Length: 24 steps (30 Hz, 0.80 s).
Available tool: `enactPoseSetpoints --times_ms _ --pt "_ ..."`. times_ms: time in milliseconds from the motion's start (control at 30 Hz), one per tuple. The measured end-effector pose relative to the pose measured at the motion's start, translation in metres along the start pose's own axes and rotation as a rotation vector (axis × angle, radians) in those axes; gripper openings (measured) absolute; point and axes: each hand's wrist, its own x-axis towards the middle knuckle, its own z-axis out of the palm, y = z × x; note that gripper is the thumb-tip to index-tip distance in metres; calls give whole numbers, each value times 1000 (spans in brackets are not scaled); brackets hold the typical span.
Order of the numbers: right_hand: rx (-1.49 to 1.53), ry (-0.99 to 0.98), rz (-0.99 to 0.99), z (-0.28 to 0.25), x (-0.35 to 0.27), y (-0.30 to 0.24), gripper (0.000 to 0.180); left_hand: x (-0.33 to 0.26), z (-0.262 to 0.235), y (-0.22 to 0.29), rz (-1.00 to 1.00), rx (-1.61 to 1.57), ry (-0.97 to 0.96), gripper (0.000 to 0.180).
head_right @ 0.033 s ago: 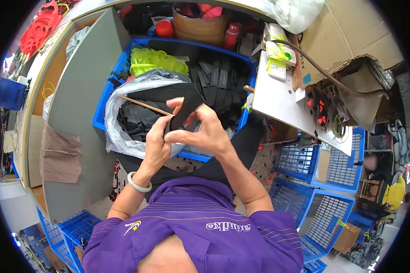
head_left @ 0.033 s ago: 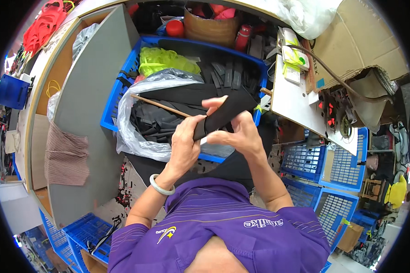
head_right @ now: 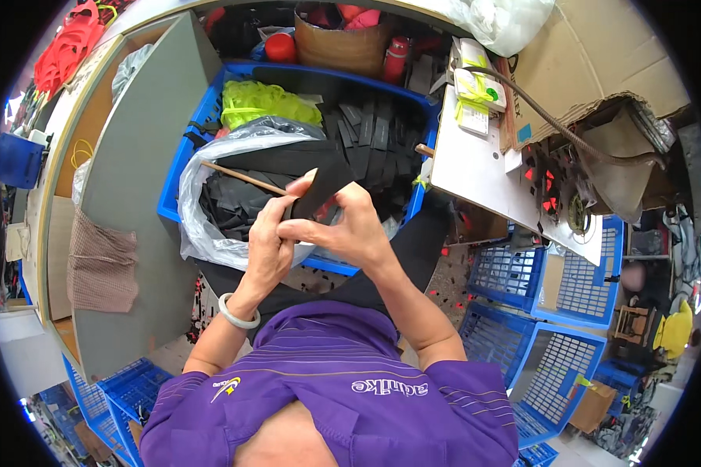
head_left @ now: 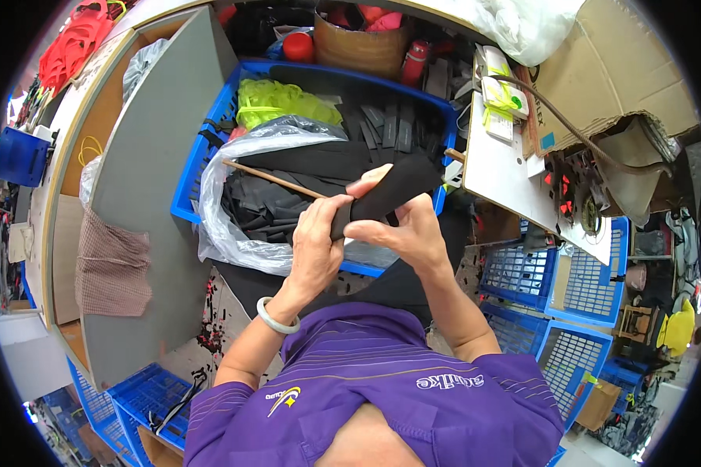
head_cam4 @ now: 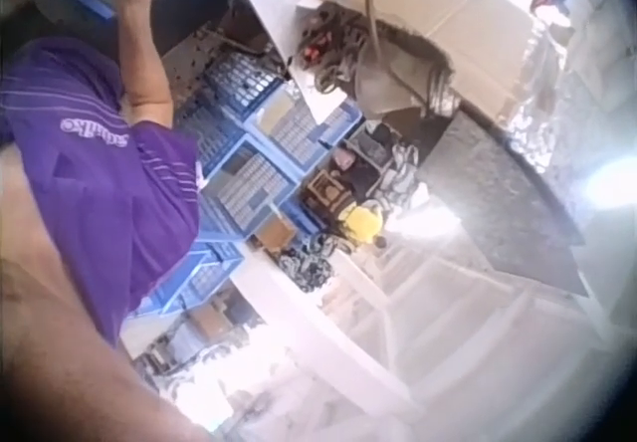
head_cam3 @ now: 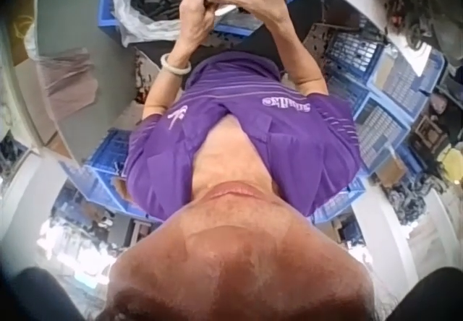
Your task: Assembling black fabric straps using a wooden stick to assist in a factory setting.
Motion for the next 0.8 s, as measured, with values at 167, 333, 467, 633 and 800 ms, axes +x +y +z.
enactPoseSetpoints --times_ms 167,333,467,633,800 --pt "-114 197 -187 4 -12 3 33 1 -6 17 -120 -56 -22 39" --pt "-9 91 -103 -4 -25 -4 35 3 -4 22 -133 -141 67 34" --pt "188 25 -36 -11 -15 -9 50 2 -8 21 -74 -86 4 34" --pt "20 56 -199 -4 -21 0 29 3 -9 24 -6 -83 54 31" --pt "203 219 171 18 -41 -9 13 1 -6 20 92 51 188 29"
